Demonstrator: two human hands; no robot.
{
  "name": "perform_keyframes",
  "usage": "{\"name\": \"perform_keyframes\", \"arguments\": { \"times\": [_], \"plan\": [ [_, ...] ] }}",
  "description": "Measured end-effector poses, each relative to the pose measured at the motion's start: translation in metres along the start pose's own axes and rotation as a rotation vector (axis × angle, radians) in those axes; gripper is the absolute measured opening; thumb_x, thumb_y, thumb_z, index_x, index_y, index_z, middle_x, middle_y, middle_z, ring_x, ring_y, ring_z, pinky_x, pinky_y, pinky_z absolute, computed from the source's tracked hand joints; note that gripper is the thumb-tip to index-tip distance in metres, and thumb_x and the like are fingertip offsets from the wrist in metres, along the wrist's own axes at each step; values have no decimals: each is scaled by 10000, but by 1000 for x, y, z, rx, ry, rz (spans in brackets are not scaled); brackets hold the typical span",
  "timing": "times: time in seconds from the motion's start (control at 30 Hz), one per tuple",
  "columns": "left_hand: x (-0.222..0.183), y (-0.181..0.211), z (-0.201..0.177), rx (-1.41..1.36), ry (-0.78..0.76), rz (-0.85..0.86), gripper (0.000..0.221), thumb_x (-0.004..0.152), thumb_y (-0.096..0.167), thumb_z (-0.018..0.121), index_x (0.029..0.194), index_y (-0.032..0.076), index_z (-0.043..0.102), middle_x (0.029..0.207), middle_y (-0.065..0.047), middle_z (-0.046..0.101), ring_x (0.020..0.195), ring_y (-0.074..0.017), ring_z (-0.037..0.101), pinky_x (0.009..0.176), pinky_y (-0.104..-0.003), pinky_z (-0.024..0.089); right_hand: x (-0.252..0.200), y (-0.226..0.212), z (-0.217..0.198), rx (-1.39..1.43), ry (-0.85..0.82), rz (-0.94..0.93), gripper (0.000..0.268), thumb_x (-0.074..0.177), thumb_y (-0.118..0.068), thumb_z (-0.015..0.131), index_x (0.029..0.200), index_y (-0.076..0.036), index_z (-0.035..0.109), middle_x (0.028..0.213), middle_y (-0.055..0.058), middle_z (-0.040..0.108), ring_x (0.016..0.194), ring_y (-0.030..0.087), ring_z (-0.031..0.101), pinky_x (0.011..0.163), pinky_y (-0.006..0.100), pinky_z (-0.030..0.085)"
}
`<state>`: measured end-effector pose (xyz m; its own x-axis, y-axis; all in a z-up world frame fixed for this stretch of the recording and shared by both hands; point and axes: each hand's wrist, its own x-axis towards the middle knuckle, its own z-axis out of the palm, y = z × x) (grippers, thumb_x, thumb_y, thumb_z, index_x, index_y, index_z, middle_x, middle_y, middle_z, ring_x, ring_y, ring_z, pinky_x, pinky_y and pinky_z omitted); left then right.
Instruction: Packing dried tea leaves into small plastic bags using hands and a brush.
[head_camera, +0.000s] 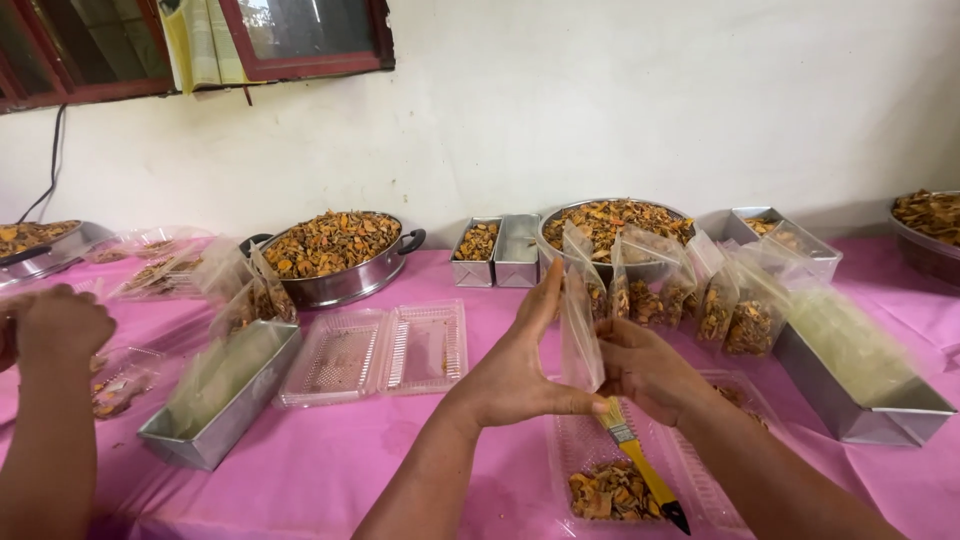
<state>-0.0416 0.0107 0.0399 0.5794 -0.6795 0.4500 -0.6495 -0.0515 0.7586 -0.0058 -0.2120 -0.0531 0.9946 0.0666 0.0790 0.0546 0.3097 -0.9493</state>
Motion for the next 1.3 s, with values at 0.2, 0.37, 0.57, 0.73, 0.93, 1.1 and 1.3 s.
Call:
{"name": "perform_keyframes", "arguments": {
  "times": [0.2,0.37,0.57,0.73,0.93,1.1,1.3],
  "plan": [
    [2,11,0,476,36,-55,1401,638,430,915,1634,-4,30,1639,-358,178,1509,-537,177,1168,-717,-17,-33,-53,20,-163,113,-273,417,982,-74,616,1355,78,511,1103,225,612,781,372,675,620,421,567],
    [-2,-5,10,854,52,56,1349,654,345,936,1626,-50,89,1587,-281,331,1448,-475,352,1149,-792,38,-51,-64,30,-279,27,-411,394,867,61,715,1241,85,591,1036,205,658,763,305,705,613,363,585],
    [-10,-13,20,985,65,31,1346,703,309,889,1642,14,-29,1521,-200,430,1423,-398,399,1179,-765,2,-41,-44,24,-292,66,-436,393,824,179,699,1173,52,570,968,216,675,704,302,709,587,375,601],
    [-12,-21,21,953,32,12,1276,748,199,842,1645,43,-52,1396,-218,545,1357,-422,481,1175,-765,-49,-39,-34,30,-441,44,-527,208,820,125,746,958,11,640,1120,181,674,837,228,705,705,357,617],
    [-19,-36,16,1009,111,79,1291,761,428,837,1641,137,-62,1413,-206,552,1323,-399,536,1194,-787,50,-47,-40,28,-847,-84,-502,350,807,50,621,1114,-65,742,1396,144,559,1208,275,614,969,432,560],
    [-25,-19,7,832,8,17,1344,776,536,844,1609,180,-148,1489,-206,527,1373,-385,502,1223,-723,65,-68,-53,50,-1247,-428,73,624,869,-484,599,1483,-375,576,1768,-19,-95,1618,254,44,1225,662,90],
    [-44,3,-18,493,-122,-82,1311,771,580,739,1548,275,-272,1760,-160,1,1587,-402,176,1187,-695,-54,-61,-47,46,-1133,-293,-277,299,880,-288,659,1071,-210,875,1670,95,328,1394,307,518,1004,572,588]
  ]
}}
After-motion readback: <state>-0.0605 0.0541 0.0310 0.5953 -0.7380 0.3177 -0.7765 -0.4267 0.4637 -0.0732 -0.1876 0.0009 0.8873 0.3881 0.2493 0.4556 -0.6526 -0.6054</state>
